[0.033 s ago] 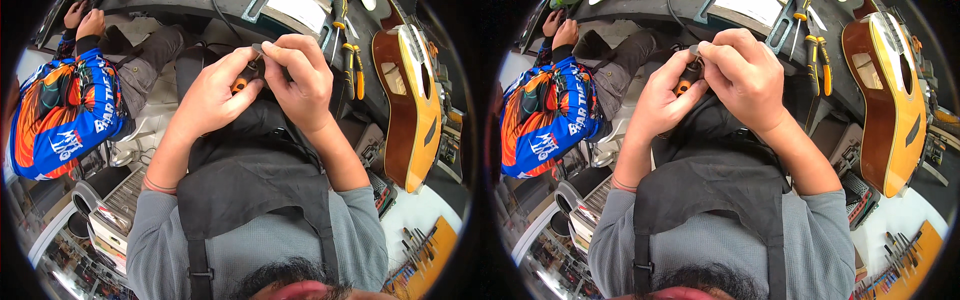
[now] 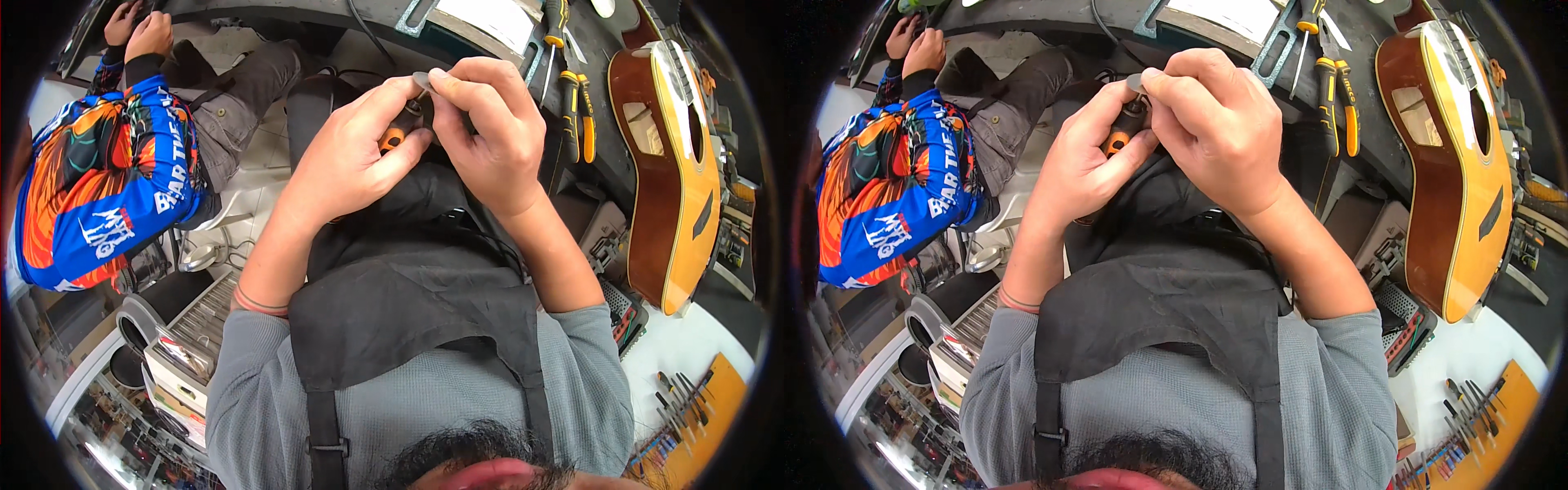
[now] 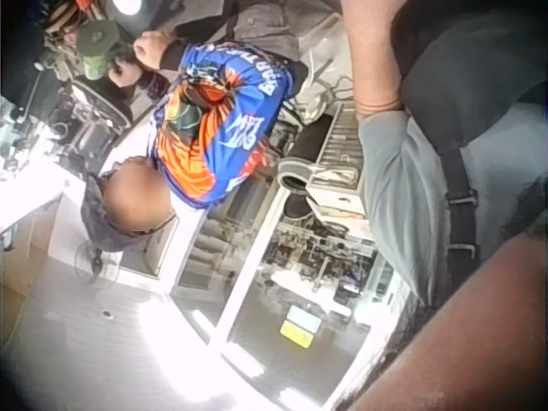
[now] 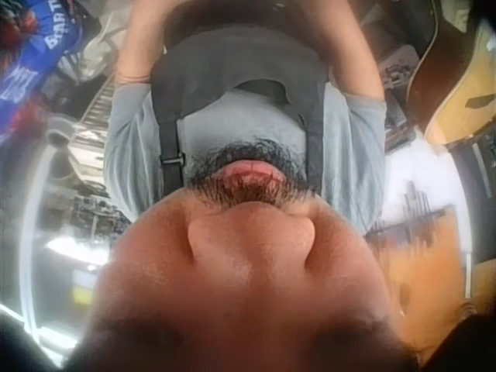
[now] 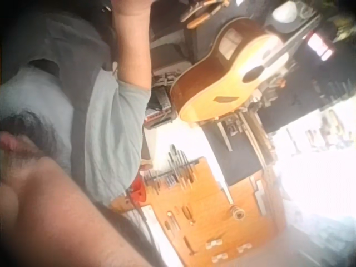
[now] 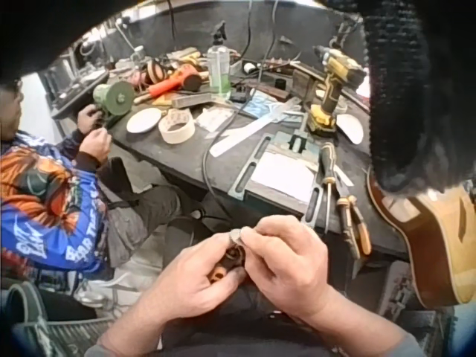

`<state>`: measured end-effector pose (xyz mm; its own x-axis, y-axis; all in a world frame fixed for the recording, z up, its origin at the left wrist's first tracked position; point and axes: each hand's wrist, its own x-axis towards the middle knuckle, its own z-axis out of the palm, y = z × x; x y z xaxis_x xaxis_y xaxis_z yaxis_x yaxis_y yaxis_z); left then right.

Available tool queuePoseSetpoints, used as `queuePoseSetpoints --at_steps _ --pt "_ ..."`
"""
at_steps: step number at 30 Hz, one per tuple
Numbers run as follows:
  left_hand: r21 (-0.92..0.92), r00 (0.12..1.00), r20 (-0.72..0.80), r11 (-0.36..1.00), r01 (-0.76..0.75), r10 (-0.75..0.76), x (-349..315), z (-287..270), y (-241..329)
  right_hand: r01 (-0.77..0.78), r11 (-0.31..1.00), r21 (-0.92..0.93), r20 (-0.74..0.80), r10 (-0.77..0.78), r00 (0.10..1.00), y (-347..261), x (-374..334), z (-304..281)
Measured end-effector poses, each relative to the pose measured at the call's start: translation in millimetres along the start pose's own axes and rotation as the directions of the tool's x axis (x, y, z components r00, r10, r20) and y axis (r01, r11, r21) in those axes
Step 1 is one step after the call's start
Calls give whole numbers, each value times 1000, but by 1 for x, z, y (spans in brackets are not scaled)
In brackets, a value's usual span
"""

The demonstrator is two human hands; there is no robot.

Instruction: The person assembles a rotary tool by attaching a small circular grinding disc to the shaft. They use a screwdriver to tighten the disc onto the tool and then test the tool by running it briefly.

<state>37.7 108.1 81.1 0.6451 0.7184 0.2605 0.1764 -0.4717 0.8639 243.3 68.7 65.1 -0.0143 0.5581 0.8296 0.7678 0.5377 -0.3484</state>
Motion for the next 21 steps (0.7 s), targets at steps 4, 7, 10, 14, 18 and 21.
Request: queuePoseSetpoints --at_steps 4,7,10,14,18,21 --pt "26 993 -60 994 -103 104 -3 -1 -14 30 999 23 48 -31 998 -7 2 5" --pt "75 994 -34 992 -99 102 -5 -2 -15 -21 995 94 161 6 987 -10 12 -12" --pt "82 988 -39 986 -148 152 -7 0 -18 -76 985 155 244 37 969 -10 19 -20" --pt "75 993 -4 990 -118 119 -7 5 -16 -74 993 93 381 33 924 -5 33 -36" --pt "61 992 12 990 -130 130 -10 6 -16 -43 995 86 460 -1 888 -6 44 -47" --pt "77 989 24 986 -149 147 -11 9 -16 -2 997 78 528 -39 848 -7 53 -55"
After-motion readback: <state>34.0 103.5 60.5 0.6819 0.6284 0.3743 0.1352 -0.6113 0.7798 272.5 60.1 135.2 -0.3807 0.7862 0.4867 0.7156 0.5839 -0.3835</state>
